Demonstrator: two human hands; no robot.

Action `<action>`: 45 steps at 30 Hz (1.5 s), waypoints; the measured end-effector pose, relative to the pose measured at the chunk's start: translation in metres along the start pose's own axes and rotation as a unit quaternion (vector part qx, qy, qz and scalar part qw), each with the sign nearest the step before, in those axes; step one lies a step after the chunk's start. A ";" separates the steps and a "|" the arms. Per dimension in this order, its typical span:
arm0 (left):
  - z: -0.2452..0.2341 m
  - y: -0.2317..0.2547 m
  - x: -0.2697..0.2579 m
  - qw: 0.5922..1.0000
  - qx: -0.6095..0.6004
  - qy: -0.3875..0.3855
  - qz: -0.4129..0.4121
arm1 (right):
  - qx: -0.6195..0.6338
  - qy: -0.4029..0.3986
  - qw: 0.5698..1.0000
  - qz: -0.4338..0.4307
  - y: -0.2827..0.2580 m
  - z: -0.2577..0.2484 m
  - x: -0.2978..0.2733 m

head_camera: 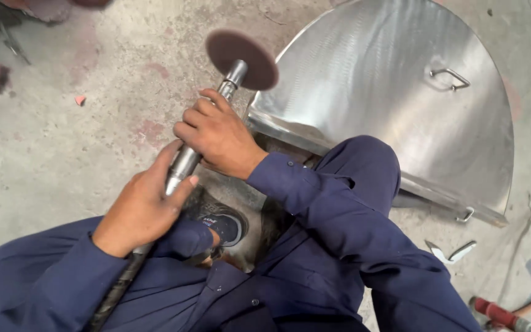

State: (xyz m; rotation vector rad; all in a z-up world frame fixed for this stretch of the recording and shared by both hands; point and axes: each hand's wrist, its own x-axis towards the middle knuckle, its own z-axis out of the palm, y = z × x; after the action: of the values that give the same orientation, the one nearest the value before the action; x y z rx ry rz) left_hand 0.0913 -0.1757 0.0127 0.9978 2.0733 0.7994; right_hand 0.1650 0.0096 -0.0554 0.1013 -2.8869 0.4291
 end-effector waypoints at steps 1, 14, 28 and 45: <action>-0.003 0.003 0.006 1.000 -0.006 -0.002 -0.008 | 0.006 -0.009 1.000 -0.001 0.003 0.000 0.002; -0.026 -0.011 0.033 0.918 -0.185 -0.240 -0.254 | -0.003 0.011 0.998 -0.058 0.015 0.022 0.012; 0.021 -0.056 0.015 0.768 -0.529 -0.286 -0.220 | 0.004 0.111 0.990 -0.081 0.027 0.028 -0.008; 0.041 -0.017 0.000 0.765 -0.576 -0.190 -0.217 | 0.021 0.120 0.984 -0.130 0.035 0.025 -0.025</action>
State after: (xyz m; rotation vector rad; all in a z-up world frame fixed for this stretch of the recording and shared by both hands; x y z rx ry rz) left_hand 0.1171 -0.1752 -0.0231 -0.0450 1.0032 1.2179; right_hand 0.1806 0.0366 -0.0945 0.4006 -2.5832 0.4199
